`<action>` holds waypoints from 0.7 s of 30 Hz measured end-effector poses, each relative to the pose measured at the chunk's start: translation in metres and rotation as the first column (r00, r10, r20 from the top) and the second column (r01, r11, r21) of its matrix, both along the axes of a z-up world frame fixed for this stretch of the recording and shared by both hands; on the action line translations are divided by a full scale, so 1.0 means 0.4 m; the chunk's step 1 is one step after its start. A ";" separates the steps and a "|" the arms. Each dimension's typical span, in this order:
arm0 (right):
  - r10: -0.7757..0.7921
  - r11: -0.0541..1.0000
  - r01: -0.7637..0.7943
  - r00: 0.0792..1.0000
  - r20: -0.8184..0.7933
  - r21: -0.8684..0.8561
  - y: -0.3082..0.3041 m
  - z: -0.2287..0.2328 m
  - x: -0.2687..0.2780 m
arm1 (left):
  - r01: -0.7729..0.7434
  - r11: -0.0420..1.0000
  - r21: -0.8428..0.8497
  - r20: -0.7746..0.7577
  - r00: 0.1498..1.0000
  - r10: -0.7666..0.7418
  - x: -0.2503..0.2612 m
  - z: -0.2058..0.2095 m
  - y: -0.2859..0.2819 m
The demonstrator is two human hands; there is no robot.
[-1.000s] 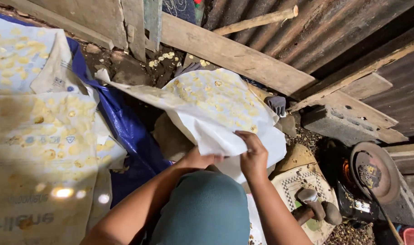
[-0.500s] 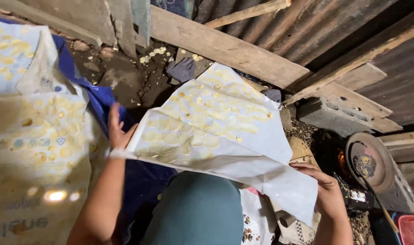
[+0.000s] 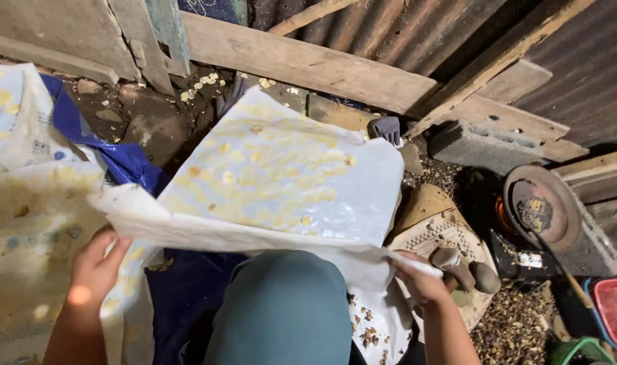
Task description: Cracking nuts with a hammer on a stone base and sorting the kernels
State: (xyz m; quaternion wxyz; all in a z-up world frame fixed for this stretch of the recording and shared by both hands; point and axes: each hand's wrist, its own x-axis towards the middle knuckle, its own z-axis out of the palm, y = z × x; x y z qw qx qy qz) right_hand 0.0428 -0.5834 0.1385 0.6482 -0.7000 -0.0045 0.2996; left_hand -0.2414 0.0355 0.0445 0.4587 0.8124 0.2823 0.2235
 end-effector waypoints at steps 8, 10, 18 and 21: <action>-0.343 0.904 0.260 0.915 -0.212 -0.339 0.147 -0.089 -0.100 | -0.130 0.964 -0.232 -0.345 0.938 0.044 -0.105 0.047 -0.073; -0.407 0.902 0.363 0.896 -0.180 -0.234 0.170 -0.048 -0.088 | -0.085 0.952 -0.294 -0.198 0.980 0.026 -0.112 -0.066 -0.050; 0.373 0.679 -0.215 0.925 0.078 -0.702 0.140 0.227 -0.062 | 0.419 0.895 0.154 -0.483 0.822 -0.302 -0.061 -0.047 -0.028; 0.623 0.436 -0.037 0.734 0.272 -0.899 0.105 0.154 -0.042 | 0.250 0.908 0.336 -0.238 0.955 -0.175 -0.043 -0.013 -0.037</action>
